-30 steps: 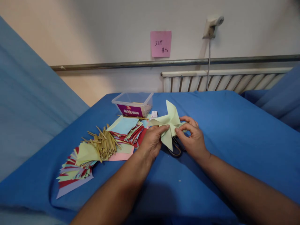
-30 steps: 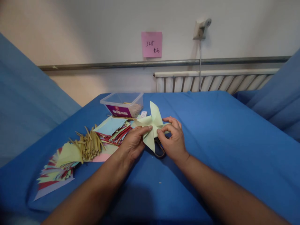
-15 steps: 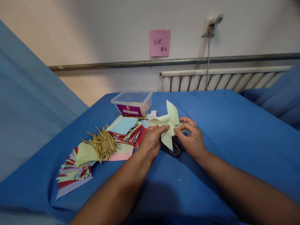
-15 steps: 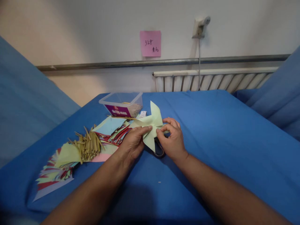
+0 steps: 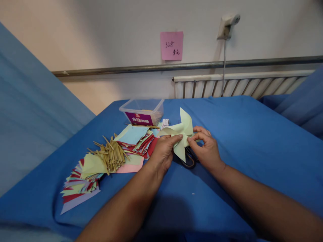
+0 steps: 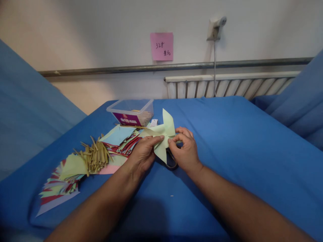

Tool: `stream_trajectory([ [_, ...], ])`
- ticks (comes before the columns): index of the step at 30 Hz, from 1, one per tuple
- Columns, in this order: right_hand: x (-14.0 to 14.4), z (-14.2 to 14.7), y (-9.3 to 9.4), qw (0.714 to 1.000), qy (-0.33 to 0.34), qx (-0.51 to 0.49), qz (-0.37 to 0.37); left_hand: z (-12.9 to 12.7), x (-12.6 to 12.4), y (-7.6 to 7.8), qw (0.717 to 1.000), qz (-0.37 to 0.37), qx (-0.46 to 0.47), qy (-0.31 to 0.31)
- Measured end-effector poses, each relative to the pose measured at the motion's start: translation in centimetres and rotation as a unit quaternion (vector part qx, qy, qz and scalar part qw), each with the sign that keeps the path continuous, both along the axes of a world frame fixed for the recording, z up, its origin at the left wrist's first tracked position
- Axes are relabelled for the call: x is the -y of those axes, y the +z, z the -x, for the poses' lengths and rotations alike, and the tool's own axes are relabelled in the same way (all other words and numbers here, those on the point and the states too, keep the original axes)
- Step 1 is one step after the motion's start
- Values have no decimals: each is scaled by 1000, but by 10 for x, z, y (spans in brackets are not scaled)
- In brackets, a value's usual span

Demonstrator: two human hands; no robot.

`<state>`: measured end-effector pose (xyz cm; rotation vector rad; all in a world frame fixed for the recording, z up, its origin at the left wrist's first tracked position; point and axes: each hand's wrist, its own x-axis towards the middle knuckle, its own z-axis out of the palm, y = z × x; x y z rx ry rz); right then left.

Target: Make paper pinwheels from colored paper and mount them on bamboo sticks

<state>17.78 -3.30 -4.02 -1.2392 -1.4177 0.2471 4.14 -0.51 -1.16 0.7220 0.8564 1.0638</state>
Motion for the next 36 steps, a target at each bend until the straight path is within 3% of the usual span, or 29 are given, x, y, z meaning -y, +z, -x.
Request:
stream_trajectory([
  [19, 2, 2, 1, 1000, 15, -16, 7, -1, 2, 3, 1000, 4, -15, 0],
  [23, 3, 1, 1, 995, 39, -85, 26, 0, 1, 4, 1000, -2, -16, 4],
  [28, -3, -7, 6, 959, 64, -268, 65, 3, 1, 9, 1000, -14, -18, -16],
  [33, -8, -17, 12, 901, 221, -310, 207, 4, 4, 9, 997, -13, -49, -53],
  [36, -7, -18, 13, 874, 250, -329, 256, 4, 5, 10, 994, -16, -80, -70],
])
